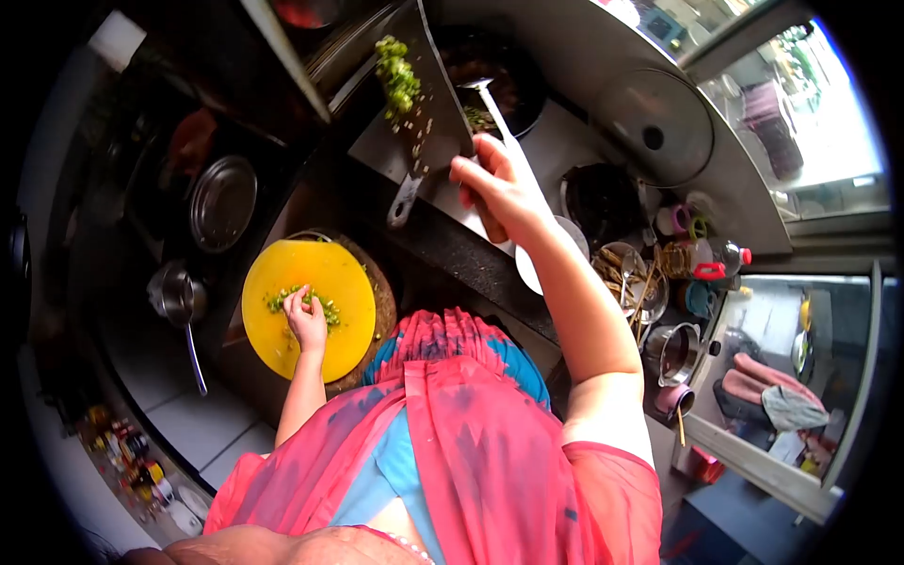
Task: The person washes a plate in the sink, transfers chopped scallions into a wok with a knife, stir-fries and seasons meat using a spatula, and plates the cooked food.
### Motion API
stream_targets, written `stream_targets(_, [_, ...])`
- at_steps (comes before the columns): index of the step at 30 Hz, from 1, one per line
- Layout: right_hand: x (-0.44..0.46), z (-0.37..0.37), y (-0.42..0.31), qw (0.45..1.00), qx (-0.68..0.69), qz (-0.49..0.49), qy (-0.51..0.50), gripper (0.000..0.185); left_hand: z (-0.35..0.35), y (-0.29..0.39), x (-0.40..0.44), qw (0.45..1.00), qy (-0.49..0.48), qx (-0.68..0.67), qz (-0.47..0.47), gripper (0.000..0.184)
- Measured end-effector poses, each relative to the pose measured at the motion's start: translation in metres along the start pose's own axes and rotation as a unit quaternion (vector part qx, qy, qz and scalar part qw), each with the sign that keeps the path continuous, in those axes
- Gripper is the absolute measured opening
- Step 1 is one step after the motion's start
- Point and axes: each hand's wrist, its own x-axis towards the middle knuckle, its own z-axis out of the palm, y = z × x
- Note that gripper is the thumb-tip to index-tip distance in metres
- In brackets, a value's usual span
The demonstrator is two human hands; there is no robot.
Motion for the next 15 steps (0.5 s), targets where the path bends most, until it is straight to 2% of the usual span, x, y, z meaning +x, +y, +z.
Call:
stream_targets(2, [0.015,-0.017,-0.006,0.995,-0.059,-0.049,0.069,0.012,0.005,0.009,0.004,1.0,-0.016,0.002,0.014,0.033])
stream_targets(5, [0.049,-0.047,0.01,0.974,-0.168,-0.029,0.151,0.009,0.008,0.022,0.006,0.999,-0.047,-0.016,0.006,0.032])
stream_targets(8, [0.071,-0.061,0.031,0.976,-0.09,0.01,0.196,0.008,0.007,0.027,0.003,0.999,-0.046,-0.011,0.026,0.032])
stream_targets(15, [0.074,-0.067,0.029,0.96,-0.162,-0.027,0.227,0.012,0.001,0.007,-0.011,0.999,-0.043,0.001,0.0,0.031])
